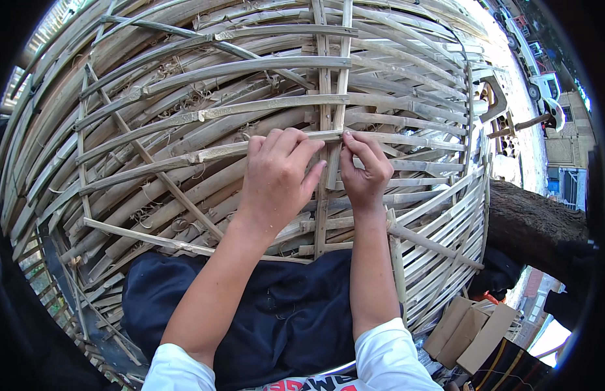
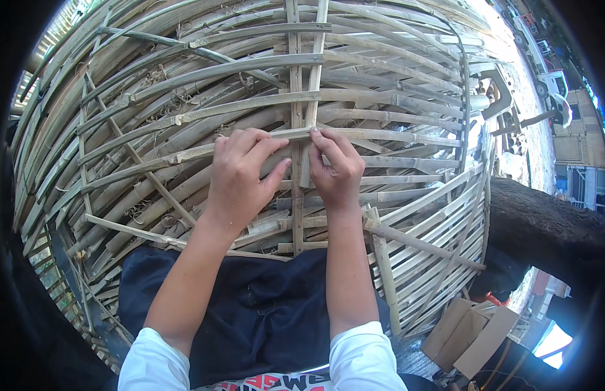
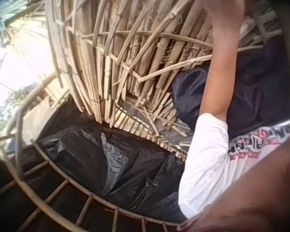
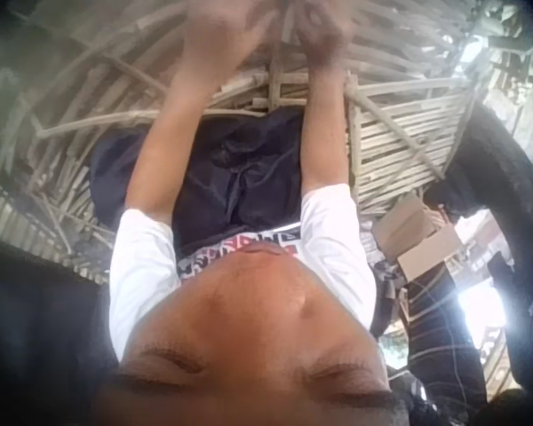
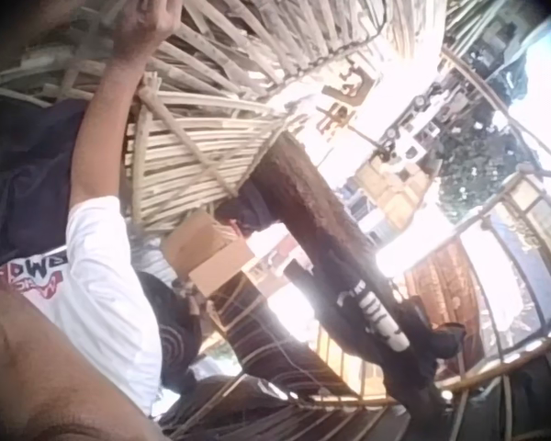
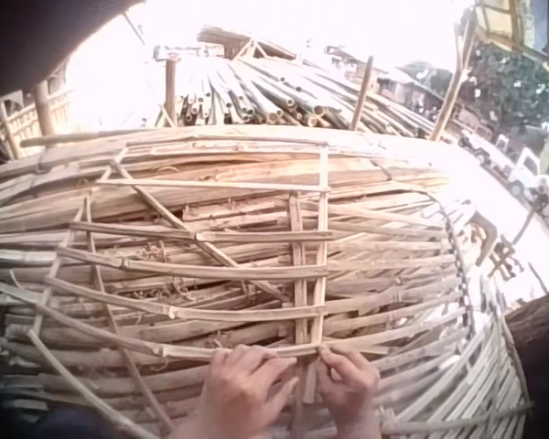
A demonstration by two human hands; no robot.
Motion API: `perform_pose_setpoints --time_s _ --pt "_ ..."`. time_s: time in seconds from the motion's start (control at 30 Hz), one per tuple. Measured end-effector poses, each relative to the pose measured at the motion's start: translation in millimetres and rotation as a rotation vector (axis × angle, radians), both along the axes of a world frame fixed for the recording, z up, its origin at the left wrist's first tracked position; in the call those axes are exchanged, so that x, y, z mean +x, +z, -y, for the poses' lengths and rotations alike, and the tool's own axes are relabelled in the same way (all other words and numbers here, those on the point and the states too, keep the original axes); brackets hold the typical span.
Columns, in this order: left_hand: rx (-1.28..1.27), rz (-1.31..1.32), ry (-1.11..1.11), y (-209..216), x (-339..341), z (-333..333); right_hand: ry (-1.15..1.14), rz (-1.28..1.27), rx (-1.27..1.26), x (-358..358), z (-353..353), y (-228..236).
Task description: The person constructs a bamboo structure by weaving thin bamboo strips through thicker bamboo poles and using a large knife to trim and tuck the ends of the strips into the lattice.
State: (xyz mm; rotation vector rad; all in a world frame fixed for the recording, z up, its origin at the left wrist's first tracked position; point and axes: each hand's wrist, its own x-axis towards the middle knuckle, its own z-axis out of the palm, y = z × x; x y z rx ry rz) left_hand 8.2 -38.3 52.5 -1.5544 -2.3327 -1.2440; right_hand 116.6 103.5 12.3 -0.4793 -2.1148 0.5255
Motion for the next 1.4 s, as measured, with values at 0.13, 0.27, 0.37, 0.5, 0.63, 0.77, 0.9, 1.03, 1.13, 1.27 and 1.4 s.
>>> perform_pose_setpoints --time_s 0.13,0.27,0.37,0.5,0.63,0.77,0.9,1.03,1.13,1.27,1.4 --pt "0.074 -0.016 -0.036 -11 -7 -39 0.015 -0.016 -0.030 -2 2 1" --pt "0.100 0.048 -0.091 -23 -15 -51 0.016 -0.020 -0.058 -1 3 2" --pt "0.118 0.063 -0.093 -29 -17 -55 0.033 -0.027 -0.047 -2 3 0" --pt "0.120 0.058 -0.056 -29 -14 -57 0.023 -0.026 -0.061 -1 2 0" --pt "0.086 0.053 -0.046 -33 -15 -57 0.029 -0.023 -0.067 -1 3 -1" --pt "0.127 0.018 -0.051 -31 -14 -59 0.049 0.034 -0.163 7 2 16" --pt "0.133 0.014 -0.050 -30 -7 -63 -0.060 0.025 -0.076 36 -28 90" --pt "0.086 0.062 -0.028 -33 -17 -54 0.005 0.156 0.015 92 7 186" --pt "0.067 0.032 -0.021 -33 -29 -46 0.090 0.256 -0.053 183 81 213" --pt "0.075 0.040 -0.087 -28 -4 -75 0.039 0.670 -0.833 295 202 205" --pt "0.061 -0.035 -0.135 -33 -25 -65 -0.304 0.771 -1.409 333 295 154"
